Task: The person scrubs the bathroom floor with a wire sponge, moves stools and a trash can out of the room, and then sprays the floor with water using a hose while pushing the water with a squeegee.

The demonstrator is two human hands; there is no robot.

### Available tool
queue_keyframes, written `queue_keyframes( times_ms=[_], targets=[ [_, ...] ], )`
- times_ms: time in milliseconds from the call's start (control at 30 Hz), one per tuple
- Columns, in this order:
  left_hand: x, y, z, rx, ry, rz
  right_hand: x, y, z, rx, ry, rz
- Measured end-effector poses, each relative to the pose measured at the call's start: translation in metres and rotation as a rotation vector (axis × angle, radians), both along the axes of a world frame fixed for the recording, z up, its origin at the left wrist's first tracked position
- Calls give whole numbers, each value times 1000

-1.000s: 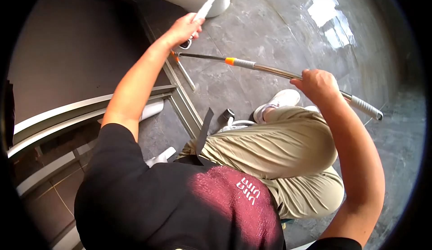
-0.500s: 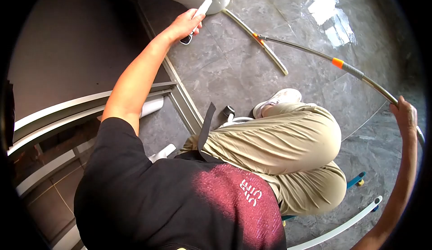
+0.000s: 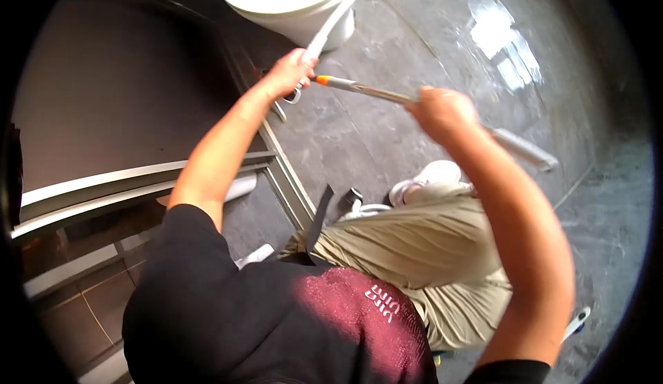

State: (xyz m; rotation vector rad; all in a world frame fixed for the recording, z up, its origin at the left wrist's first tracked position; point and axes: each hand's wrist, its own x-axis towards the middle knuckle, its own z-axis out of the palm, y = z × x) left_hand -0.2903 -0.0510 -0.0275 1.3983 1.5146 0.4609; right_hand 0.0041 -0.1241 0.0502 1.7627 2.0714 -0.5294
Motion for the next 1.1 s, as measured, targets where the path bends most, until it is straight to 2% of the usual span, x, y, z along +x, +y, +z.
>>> queue_keyframes(
  times_ms=[33, 133, 200, 267, 300, 367, 400, 433, 467, 500, 533, 567, 600, 667, 767, 867, 933, 1000, 1033, 1100],
  targets=[
    [-2, 1, -1, -6, -36, -10, -29, 9, -30, 81, 94, 9],
    [3, -3, 5, -25, -94, 49, -121, 42, -54, -143, 269, -34],
    [12, -9, 21, 12, -91, 56, -156, 52, -82, -78, 421, 23],
    [12, -15, 23, 27, -37, 69, -168, 36, -80, -32, 494, -119],
    [13, -16, 30, 9, 23, 62, -171, 31, -99, -41, 451, -130],
    [7, -12, 35, 49, 78, 48, -150, 28, -84, -40, 374, -82],
    [2, -9, 36, 87, 132, 26, -131, 29, -105, 13, 330, 31],
    [-9, -6, 14, 324, 368, -8, -104, 29, -100, 16, 289, 127],
    [-11, -6, 16, 324, 365, 2, -79, 26, -64, -45, 180, 221],
    [-14, -13, 20, 315, 389, -6, -45, 24, -87, -3, 149, 281],
    [-16, -21, 26, 306, 412, -15, -15, 17, -80, -9, 112, 354],
    [-16, -29, 35, 269, 402, -2, -6, 5, -31, -19, 97, 251],
    [-19, -33, 32, 260, 401, 10, 4, -6, -6, -11, 37, 102],
    [-23, -36, 40, 257, 419, -12, 26, -23, 25, 29, 24, 90],
    [-34, -34, 43, 319, 438, -40, 45, -37, 44, 88, 69, 47],
    [-44, -38, 43, 295, 357, -69, 17, -48, 38, 76, 66, -23],
    [-48, -35, 49, 313, 361, -78, -29, -36, 20, 14, 89, -116],
    [-50, -35, 56, 331, 365, -87, -77, -15, -8, 34, 300, -37],
    [-49, -37, 59, 310, 364, -83, -95, 8, -75, 28, 332, 134],
    [-50, -36, 60, 290, 345, -65, -167, 42, -141, 8, 424, 329]
  ],
)
